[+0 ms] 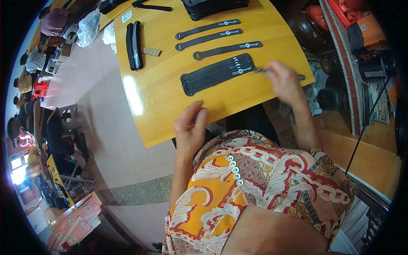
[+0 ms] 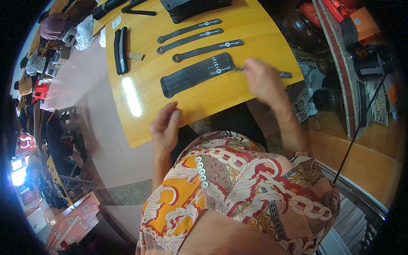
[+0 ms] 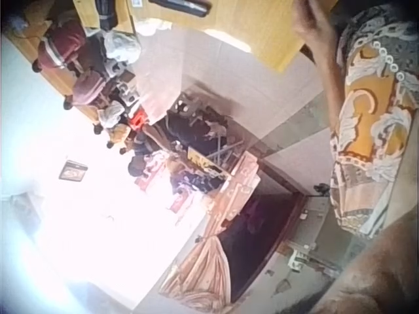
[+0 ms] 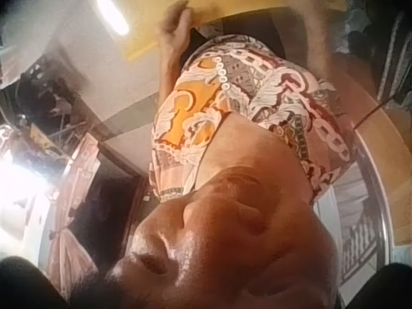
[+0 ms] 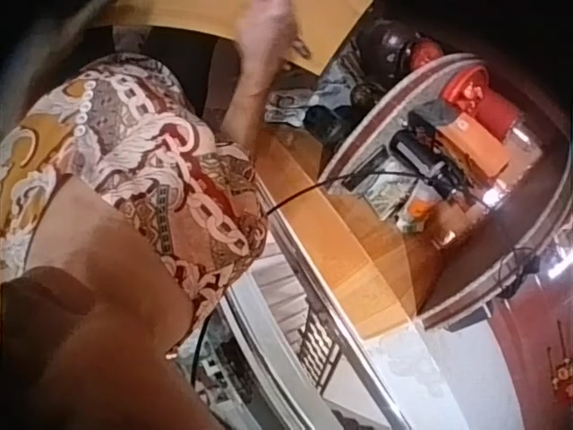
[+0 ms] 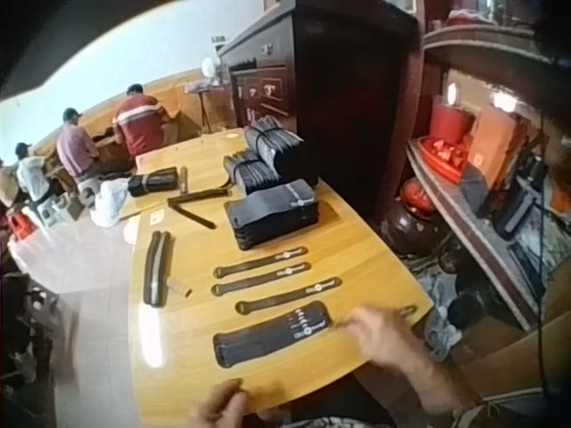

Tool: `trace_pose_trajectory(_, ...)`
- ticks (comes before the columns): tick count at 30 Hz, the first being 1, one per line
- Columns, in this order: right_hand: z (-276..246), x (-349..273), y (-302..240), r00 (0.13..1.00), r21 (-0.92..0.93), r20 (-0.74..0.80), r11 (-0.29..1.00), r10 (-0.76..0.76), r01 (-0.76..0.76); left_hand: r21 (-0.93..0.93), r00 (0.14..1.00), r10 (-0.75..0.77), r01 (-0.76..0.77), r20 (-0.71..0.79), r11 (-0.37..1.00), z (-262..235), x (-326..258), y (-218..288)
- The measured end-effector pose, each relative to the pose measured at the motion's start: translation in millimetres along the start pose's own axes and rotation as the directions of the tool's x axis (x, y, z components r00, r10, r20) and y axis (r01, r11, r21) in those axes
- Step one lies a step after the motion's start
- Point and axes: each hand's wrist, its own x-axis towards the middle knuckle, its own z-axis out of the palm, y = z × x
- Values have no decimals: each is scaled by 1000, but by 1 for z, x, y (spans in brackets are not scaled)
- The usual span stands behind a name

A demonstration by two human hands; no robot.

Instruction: The recorder is assembling metal hardware and studs onto leather straps at a workbench.

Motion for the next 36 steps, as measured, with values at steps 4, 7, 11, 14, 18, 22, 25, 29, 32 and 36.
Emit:
trace_pose_trajectory(4, 30, -25, -45, 914, 174, 140, 918, -382, 357, 73, 988, 92, -102, 127, 992, 17, -5, 19)
trace_pose_trajectory(7, 41, -26, -60, 871, 226, 172, 879, -460, 420, 109, 976, 129, -149, 173, 983, 13, -5, 7)
trace_pose_trajectory(11, 33, -19, -56, 861, 144, 253, 898, -440, 416, -66, 998, -62, 64, 32, 996, 1, -9, 9)
trace_pose_trajectory(14, 29, -12, -27, 906, -38, 292, 943, -305, 330, -251, 971, -211, 178, -115, 952, -11, -11, 3)
trace_pose_trajectory(18, 19, -5, -7, 944, 115, 251, 975, -213, 189, -188, 958, -255, 228, -131, 955, -18, -6, -6)
trace_pose_trajectory(22, 17, 4, -2, 967, 327, 255, 942, -14, -72, -151, 964, -181, 153, -196, 977, -17, 3, -9)
trace_pose_trajectory(25, 19, 11, 0, 970, 438, 241, 889, 24, -131, -185, 947, -270, 237, -177, 954, -15, 13, 2)
trace_pose_trajectory(29, 23, 20, 5, 981, 373, 173, 917, 83, -143, -142, 931, -303, 277, -206, 950, -10, 28, -2)
trace_pose_trajectory(32, 26, 24, 6, 982, 356, 155, 922, 103, -153, -5, 949, -212, 217, -235, 976, -8, 34, -12)
trace_pose_trajectory(36, 31, 27, 9, 983, 305, 131, 938, 128, -162, 160, 957, -121, 168, -265, 973, -8, 39, -22)
